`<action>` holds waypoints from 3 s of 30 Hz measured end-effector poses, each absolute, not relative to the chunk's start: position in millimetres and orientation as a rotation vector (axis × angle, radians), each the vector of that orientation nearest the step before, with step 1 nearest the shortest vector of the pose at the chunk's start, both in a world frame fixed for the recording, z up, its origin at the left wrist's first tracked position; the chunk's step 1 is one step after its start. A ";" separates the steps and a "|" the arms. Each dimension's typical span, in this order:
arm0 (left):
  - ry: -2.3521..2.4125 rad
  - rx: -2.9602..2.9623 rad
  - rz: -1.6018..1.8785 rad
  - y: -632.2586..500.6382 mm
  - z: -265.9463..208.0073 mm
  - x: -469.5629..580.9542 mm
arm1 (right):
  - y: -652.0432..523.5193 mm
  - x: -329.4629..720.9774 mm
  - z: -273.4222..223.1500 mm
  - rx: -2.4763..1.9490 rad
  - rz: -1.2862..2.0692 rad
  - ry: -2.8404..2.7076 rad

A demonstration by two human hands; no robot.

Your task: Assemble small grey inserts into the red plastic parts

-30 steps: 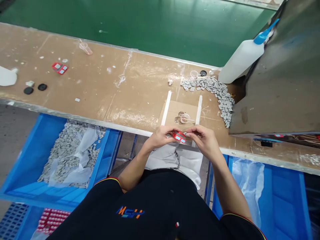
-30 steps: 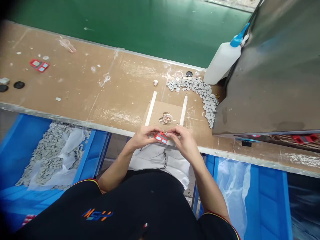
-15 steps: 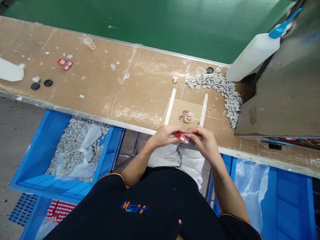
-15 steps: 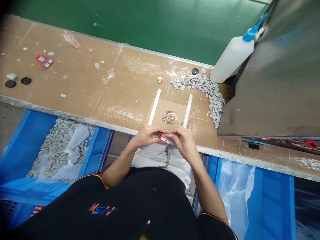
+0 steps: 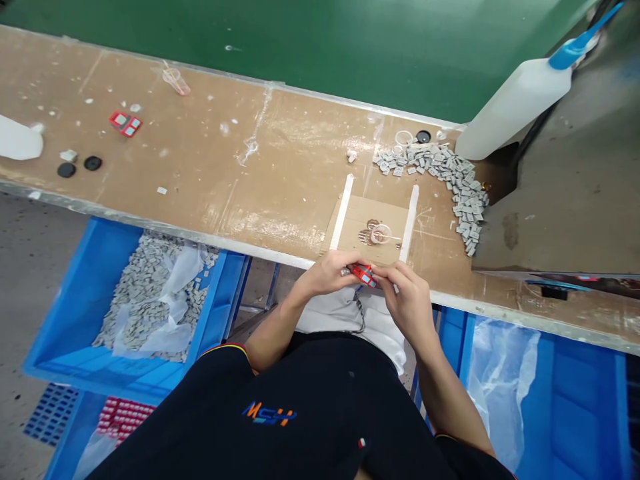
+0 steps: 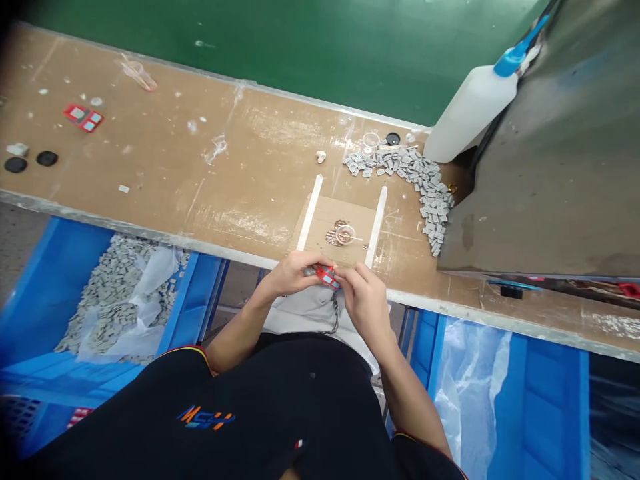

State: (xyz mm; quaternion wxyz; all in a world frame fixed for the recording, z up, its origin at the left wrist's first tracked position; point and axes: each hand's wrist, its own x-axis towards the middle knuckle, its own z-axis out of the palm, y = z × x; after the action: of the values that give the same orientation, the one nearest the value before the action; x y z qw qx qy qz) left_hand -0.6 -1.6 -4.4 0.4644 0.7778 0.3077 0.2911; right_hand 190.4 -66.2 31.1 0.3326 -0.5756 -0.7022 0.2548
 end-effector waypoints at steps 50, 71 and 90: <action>0.646 1.740 0.881 -3.7 -5.7 1.8 | -81.6 173.2 16.8 -1.436 0.722 -1.457; 0.591 1.977 0.844 -0.4 -2.2 -0.4 | -71.0 188.0 25.0 -1.389 0.549 -1.906; 0.563 1.919 0.767 2.8 -2.6 -5.7 | -75.0 196.4 29.5 -1.333 0.698 -1.989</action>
State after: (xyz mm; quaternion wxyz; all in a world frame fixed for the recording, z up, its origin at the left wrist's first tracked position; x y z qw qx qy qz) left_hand -5.7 2.8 -2.6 0.4792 0.7864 0.2306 0.3143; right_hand 196.4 -75.0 29.5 0.3180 -0.5068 -0.7560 0.2653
